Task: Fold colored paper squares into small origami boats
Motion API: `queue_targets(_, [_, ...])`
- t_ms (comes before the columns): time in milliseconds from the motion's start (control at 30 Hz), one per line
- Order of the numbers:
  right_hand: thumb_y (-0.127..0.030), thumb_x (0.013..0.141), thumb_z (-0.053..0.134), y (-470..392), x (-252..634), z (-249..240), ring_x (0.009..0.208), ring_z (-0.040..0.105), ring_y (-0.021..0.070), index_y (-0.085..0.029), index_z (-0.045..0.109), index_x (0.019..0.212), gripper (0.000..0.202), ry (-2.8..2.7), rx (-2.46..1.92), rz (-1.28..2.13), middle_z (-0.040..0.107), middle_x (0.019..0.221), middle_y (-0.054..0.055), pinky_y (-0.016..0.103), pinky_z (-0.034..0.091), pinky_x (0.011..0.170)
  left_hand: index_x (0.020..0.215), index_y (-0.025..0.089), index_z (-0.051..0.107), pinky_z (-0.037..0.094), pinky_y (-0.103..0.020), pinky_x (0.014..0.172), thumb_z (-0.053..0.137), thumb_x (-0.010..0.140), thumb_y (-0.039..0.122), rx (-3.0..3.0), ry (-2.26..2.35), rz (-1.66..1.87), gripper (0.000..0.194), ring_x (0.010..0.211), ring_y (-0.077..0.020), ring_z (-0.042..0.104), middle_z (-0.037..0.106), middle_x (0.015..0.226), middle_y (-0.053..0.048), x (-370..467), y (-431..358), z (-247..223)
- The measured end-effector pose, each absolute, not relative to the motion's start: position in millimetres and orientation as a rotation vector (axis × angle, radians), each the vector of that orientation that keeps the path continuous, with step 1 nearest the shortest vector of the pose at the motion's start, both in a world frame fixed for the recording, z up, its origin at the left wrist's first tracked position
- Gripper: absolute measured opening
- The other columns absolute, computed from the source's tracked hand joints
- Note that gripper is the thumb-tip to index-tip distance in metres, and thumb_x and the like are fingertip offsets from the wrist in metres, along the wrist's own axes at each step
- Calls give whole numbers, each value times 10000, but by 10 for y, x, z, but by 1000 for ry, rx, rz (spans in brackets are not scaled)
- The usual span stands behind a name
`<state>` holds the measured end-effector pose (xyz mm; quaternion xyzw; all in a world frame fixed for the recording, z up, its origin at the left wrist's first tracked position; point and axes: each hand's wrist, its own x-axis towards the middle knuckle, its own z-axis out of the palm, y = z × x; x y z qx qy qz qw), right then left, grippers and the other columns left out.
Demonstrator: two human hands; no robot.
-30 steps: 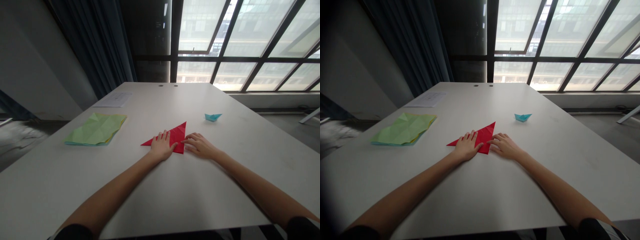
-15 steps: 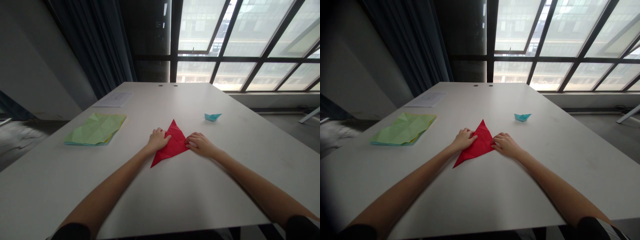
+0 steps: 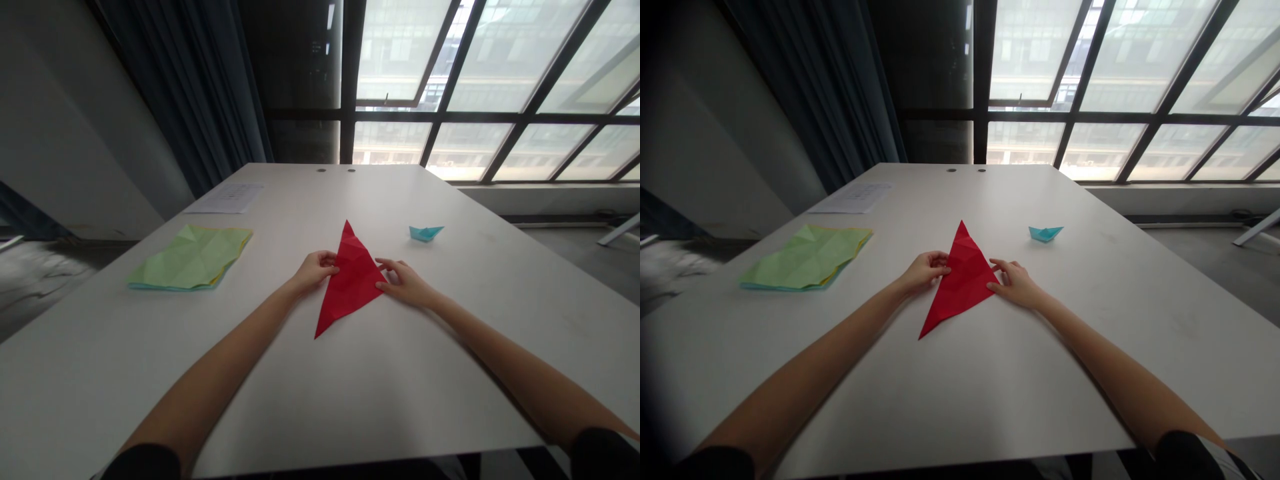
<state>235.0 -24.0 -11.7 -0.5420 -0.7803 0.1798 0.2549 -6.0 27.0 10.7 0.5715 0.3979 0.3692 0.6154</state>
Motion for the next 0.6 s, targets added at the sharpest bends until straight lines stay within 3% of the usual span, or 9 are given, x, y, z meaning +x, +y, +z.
queue_targets(167, [-312, 742, 543, -220, 2349, -78, 662, 544, 138, -229, 494, 1133, 402, -2004, -1446, 732, 598, 735, -11, 269, 431, 619, 744, 120, 562, 413, -191, 518, 637, 560, 49, 1368, 988, 861, 212, 541, -72, 529, 581, 624, 20, -80, 315, 51])
queue_targets(333, [-275, 729, 540, -175, 2385, -79, 668, 527, 138, -209, 618, 862, 167, -2066, -1461, 589, 595, 728, -6, 261, 407, 610, 733, 123, 574, 412, -204, 539, 621, 568, 84, 1549, 1011, 837, 176, 557, -89, 537, 576, 615, 20, -122, 359, -25])
queue_targets(467, [-211, 730, 516, -172, 2400, -84, 734, 537, 159, -214, 609, 865, 164, -2125, -1415, 480, 625, 775, 4, 282, 416, 663, 750, 131, 628, 437, -243, 640, 559, 634, 139, 1879, 984, 787, 135, 674, -134, 573, 634, 708, -11, -163, 373, -53])
queue_targets(600, [-120, 727, 460, -169, 2417, -103, 785, 545, 163, -208, 623, 800, 199, -2189, -1305, 434, 645, 813, 15, 299, 417, 740, 747, 166, 676, 430, -262, 734, 477, 646, 102, 2248, 1070, 736, 233, 749, -150, 569, 655, 773, -15, -201, 382, -62])
